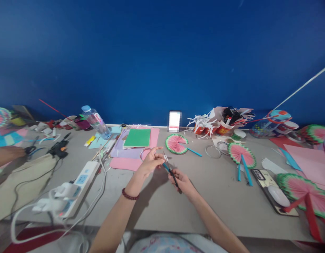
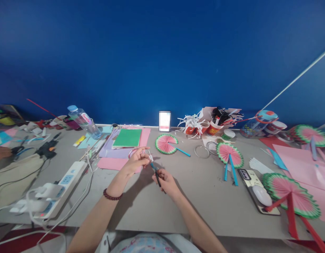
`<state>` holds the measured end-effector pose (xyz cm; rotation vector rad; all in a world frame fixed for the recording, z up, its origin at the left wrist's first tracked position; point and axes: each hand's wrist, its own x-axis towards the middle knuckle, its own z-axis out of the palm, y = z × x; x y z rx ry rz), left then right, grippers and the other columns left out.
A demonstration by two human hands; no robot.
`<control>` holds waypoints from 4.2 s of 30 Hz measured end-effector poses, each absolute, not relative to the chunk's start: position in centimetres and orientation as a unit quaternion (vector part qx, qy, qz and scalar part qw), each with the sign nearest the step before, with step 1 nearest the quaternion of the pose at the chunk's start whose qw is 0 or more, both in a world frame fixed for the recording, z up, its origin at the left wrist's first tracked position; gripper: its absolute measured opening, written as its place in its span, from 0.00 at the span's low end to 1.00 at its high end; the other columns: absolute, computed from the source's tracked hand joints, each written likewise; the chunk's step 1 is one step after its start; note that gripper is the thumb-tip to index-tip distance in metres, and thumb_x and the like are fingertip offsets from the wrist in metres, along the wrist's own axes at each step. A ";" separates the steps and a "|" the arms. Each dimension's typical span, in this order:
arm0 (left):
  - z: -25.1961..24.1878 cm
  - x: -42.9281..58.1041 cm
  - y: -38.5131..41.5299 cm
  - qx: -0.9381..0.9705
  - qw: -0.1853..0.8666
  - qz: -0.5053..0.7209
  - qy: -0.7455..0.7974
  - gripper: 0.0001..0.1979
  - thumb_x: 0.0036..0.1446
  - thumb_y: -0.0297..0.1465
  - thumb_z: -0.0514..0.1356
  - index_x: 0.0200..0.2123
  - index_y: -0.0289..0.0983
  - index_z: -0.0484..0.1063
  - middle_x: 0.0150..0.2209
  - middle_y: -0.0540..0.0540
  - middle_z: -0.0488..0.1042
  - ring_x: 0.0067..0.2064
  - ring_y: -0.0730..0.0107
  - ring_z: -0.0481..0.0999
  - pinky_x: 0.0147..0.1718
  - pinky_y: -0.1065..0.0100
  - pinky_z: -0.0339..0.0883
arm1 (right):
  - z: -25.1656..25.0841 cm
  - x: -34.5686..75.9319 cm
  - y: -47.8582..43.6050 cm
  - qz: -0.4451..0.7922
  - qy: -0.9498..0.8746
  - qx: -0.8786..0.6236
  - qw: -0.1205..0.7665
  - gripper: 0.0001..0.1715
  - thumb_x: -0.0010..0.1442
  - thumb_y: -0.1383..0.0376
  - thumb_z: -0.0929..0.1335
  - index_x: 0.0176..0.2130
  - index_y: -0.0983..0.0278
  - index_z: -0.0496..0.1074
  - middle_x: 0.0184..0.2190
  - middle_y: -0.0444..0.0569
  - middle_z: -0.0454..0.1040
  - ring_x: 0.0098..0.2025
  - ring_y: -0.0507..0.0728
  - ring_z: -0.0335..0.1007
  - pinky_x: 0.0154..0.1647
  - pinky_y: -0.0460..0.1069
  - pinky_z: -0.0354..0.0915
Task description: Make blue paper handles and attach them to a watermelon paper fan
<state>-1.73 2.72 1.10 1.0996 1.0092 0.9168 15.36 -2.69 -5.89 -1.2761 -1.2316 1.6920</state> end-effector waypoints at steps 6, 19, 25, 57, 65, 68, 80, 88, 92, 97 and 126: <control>1.0 -1.7 2.8 0.480 0.639 0.405 0.443 0.30 0.41 0.23 0.61 0.51 0.38 0.60 0.27 0.52 0.71 0.23 0.77 0.66 0.21 0.74 0.58 | -5.5 15.3 -2.7 0.649 -0.468 -0.500 0.331 0.25 0.47 0.46 0.69 0.35 0.62 0.66 0.22 0.36 0.63 0.14 0.43 0.51 0.10 0.41 0.47; 1.1 -1.8 2.7 0.479 0.635 0.411 0.445 0.30 0.42 0.25 0.62 0.51 0.38 0.62 0.26 0.54 0.70 0.23 0.76 0.67 0.22 0.73 0.58 | -5.4 15.1 -2.6 0.654 -0.454 -0.499 0.342 0.27 0.45 0.45 0.70 0.32 0.62 0.64 0.19 0.34 0.60 0.12 0.42 0.48 0.11 0.42 0.46; 0.6 -1.9 2.9 0.484 0.636 0.410 0.440 0.30 0.42 0.24 0.62 0.51 0.38 0.61 0.27 0.53 0.70 0.24 0.76 0.68 0.22 0.73 0.59 | -5.5 15.1 -2.6 0.651 -0.462 -0.503 0.332 0.27 0.46 0.43 0.68 0.33 0.62 0.64 0.19 0.34 0.61 0.13 0.42 0.49 0.11 0.41 0.47; 0.1 -1.8 3.1 0.432 0.615 0.497 0.434 0.27 0.42 0.29 0.65 0.47 0.37 0.63 0.26 0.54 0.71 0.26 0.76 0.69 0.24 0.74 0.60 | -4.9 15.6 -3.0 0.682 -0.438 -0.482 0.333 0.27 0.50 0.42 0.64 0.35 0.62 0.64 0.19 0.34 0.59 0.13 0.44 0.51 0.11 0.41 0.44; -0.5 -1.7 3.3 0.454 0.611 0.474 0.442 0.28 0.41 0.27 0.64 0.48 0.36 0.62 0.26 0.52 0.71 0.27 0.75 0.70 0.23 0.73 0.60 | -4.6 15.6 -2.9 0.688 -0.431 -0.479 0.333 0.25 0.50 0.44 0.66 0.34 0.62 0.64 0.18 0.34 0.60 0.12 0.43 0.51 0.11 0.41 0.42; -0.3 -1.9 3.4 0.458 0.613 0.467 0.443 0.28 0.41 0.28 0.65 0.49 0.36 0.62 0.26 0.52 0.71 0.27 0.74 0.70 0.24 0.73 0.60 | -4.4 15.5 -2.8 0.690 -0.423 -0.478 0.341 0.25 0.49 0.45 0.67 0.32 0.62 0.64 0.17 0.34 0.59 0.12 0.42 0.50 0.12 0.41 0.42; 0.4 -2.2 3.4 0.459 0.631 0.450 0.435 0.30 0.39 0.25 0.64 0.49 0.36 0.63 0.26 0.53 0.71 0.27 0.74 0.70 0.24 0.74 0.60 | -4.0 15.2 -2.8 0.684 -0.414 -0.494 0.342 0.28 0.43 0.43 0.69 0.31 0.63 0.65 0.15 0.32 0.58 0.10 0.42 0.47 0.11 0.42 0.42; 0.3 -2.4 3.5 0.459 0.636 0.441 0.437 0.30 0.39 0.23 0.64 0.49 0.36 0.63 0.27 0.51 0.72 0.28 0.74 0.71 0.24 0.75 0.59 | -4.2 15.2 -2.9 0.685 -0.421 -0.478 0.354 0.28 0.44 0.42 0.69 0.31 0.63 0.65 0.15 0.33 0.58 0.11 0.43 0.47 0.11 0.42 0.42; 0.3 -2.4 3.5 0.462 0.634 0.442 0.435 0.30 0.39 0.24 0.64 0.49 0.35 0.63 0.27 0.52 0.72 0.28 0.74 0.71 0.24 0.74 0.59 | -4.3 15.2 -2.9 0.683 -0.426 -0.477 0.352 0.28 0.45 0.42 0.69 0.31 0.63 0.65 0.16 0.33 0.59 0.11 0.42 0.46 0.11 0.42 0.42; 0.2 -2.5 3.6 0.465 0.635 0.443 0.428 0.30 0.39 0.24 0.65 0.49 0.35 0.63 0.26 0.52 0.71 0.28 0.74 0.70 0.25 0.74 0.59 | -4.7 15.3 -2.8 0.688 -0.422 -0.466 0.362 0.28 0.44 0.43 0.70 0.31 0.63 0.65 0.16 0.33 0.59 0.11 0.42 0.46 0.11 0.42 0.42; 0.5 -2.5 3.6 0.453 0.647 0.460 0.405 0.29 0.38 0.25 0.67 0.46 0.35 0.65 0.25 0.53 0.71 0.28 0.75 0.69 0.26 0.72 0.58 | -4.8 15.0 -2.6 0.681 -0.417 -0.481 0.362 0.29 0.41 0.42 0.70 0.29 0.63 0.66 0.14 0.32 0.58 0.10 0.42 0.44 0.11 0.42 0.41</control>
